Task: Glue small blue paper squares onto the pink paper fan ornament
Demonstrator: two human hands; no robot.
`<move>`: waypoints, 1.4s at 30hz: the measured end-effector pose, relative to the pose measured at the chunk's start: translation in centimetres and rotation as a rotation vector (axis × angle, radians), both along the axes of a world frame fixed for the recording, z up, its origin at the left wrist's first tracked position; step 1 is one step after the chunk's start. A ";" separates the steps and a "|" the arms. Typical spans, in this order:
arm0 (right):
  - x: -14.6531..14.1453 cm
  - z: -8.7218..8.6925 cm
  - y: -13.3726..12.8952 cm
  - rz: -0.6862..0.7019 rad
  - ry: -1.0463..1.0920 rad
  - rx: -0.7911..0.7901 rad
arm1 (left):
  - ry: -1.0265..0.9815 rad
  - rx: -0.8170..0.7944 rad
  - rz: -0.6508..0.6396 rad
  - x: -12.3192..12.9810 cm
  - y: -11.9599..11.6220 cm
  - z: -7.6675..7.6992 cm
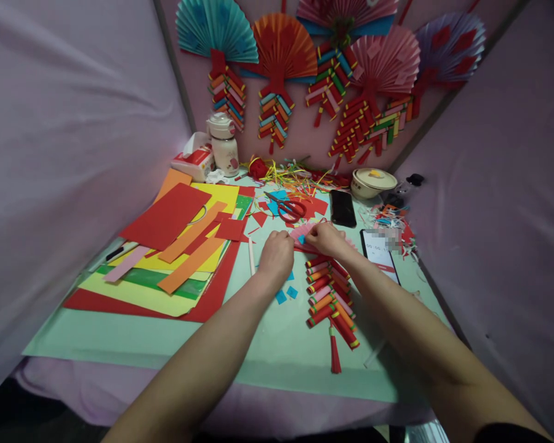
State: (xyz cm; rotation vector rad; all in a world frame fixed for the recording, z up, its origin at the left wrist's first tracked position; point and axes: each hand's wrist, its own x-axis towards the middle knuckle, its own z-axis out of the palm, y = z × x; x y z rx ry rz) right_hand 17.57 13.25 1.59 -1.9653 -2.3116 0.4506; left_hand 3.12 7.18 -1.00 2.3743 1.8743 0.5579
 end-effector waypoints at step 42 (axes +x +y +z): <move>2.6 -2.2 -2.5 0.536 0.091 0.526 | 0.057 -0.043 0.035 0.0 -0.1 0.0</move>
